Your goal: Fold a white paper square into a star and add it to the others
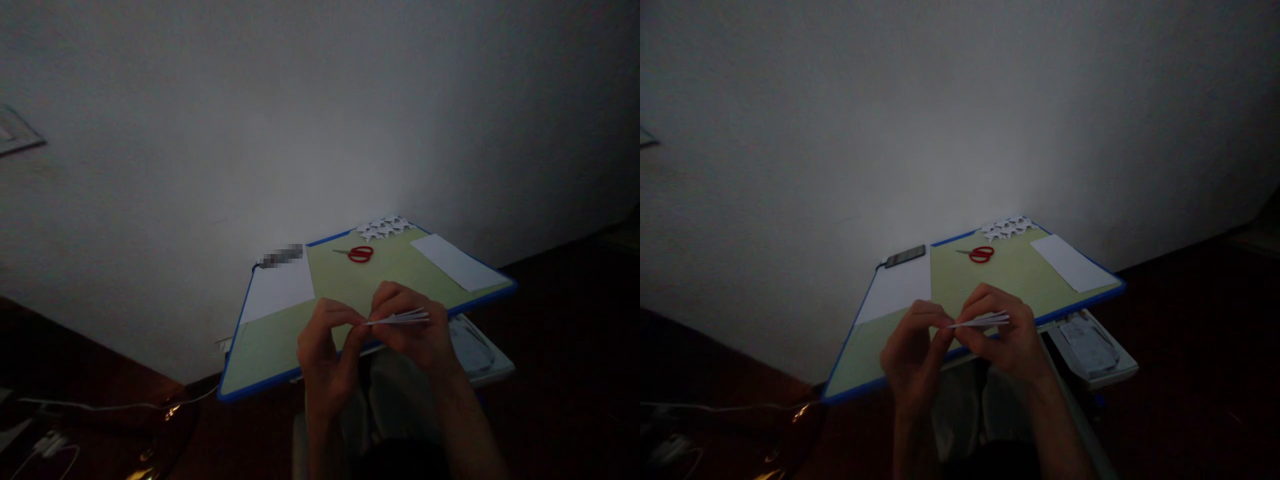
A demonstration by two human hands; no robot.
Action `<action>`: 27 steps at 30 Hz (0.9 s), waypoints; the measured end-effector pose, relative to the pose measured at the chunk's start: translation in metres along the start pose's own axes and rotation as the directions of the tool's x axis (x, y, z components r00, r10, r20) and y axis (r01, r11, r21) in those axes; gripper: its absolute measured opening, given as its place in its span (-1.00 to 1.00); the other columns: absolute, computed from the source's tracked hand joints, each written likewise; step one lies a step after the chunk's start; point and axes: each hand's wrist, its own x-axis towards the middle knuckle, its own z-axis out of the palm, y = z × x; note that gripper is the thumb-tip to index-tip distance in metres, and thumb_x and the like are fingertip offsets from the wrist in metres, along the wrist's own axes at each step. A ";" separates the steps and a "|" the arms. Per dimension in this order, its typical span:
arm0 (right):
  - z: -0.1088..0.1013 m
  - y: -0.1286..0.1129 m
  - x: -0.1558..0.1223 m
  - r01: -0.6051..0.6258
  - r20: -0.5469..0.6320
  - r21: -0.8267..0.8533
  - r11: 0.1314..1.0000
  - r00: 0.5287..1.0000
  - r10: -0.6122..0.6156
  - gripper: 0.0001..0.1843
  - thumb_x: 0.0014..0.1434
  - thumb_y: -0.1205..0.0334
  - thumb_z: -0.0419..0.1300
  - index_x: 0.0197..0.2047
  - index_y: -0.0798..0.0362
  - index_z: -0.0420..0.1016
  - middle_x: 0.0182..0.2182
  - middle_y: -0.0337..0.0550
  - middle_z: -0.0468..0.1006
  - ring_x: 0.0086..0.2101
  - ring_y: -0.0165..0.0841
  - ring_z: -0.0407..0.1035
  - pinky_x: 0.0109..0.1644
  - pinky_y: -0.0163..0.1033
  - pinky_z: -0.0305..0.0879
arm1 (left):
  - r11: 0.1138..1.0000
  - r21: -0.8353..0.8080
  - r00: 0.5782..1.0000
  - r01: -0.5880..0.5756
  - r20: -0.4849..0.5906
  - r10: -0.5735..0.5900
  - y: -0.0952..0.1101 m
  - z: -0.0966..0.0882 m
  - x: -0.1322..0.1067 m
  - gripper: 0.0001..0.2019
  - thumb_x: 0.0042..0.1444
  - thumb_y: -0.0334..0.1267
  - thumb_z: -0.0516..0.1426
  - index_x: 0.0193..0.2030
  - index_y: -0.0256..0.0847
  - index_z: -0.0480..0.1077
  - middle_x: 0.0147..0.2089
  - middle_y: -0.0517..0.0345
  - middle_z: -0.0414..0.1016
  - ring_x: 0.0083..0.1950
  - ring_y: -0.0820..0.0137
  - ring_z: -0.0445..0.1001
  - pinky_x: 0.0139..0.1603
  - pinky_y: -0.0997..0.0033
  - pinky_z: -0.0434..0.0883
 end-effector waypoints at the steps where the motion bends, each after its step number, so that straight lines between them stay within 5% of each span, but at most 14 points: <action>1: -0.001 -0.001 0.000 0.020 0.014 -0.019 1.000 1.000 -0.020 -0.84 0.22 0.42 0.39 -0.20 -0.05 0.67 -0.35 -0.23 0.59 -0.34 -0.32 0.44 -0.27 -0.17 0.32 | 1.000 0.020 1.000 -0.008 -0.007 0.008 0.001 -0.001 -0.001 -0.92 0.30 -0.43 0.29 -0.17 -0.18 0.53 -0.27 0.14 0.52 -0.22 0.33 0.48 -0.18 0.34 0.41; 10: -0.021 -0.008 0.000 0.182 0.013 -0.201 0.962 0.983 -0.183 -0.74 0.15 0.52 0.44 -0.18 -0.02 0.66 -0.35 -0.23 0.59 -0.34 -0.31 0.44 -0.26 -0.13 0.33 | 0.992 0.118 0.999 -0.036 0.000 0.036 0.001 -0.007 -0.001 -0.87 0.29 -0.50 0.27 -0.18 -0.17 0.49 -0.27 0.17 0.46 -0.22 0.35 0.44 -0.19 0.32 0.35; 19: -0.027 -0.027 0.002 0.199 0.136 -0.382 0.902 0.978 -0.158 -0.68 0.27 0.56 0.34 -0.03 -0.01 0.70 -0.28 -0.16 0.61 -0.25 -0.31 0.49 -0.23 -0.15 0.41 | 0.982 0.172 0.997 -0.078 -0.011 0.081 0.001 -0.014 0.001 -0.84 0.28 -0.54 0.27 -0.19 -0.18 0.49 -0.28 0.22 0.46 -0.21 0.39 0.44 -0.19 0.37 0.37; 27: -0.040 -0.022 -0.001 0.239 0.045 -0.392 0.889 0.970 -0.241 -0.65 0.10 0.60 0.48 -0.14 -0.01 0.70 -0.34 -0.22 0.64 -0.34 -0.30 0.49 -0.26 -0.11 0.38 | 0.976 0.207 0.997 -0.066 -0.013 0.070 0.000 -0.014 0.000 -0.85 0.27 -0.51 0.29 -0.19 -0.16 0.50 -0.28 0.21 0.49 -0.22 0.38 0.46 -0.20 0.37 0.38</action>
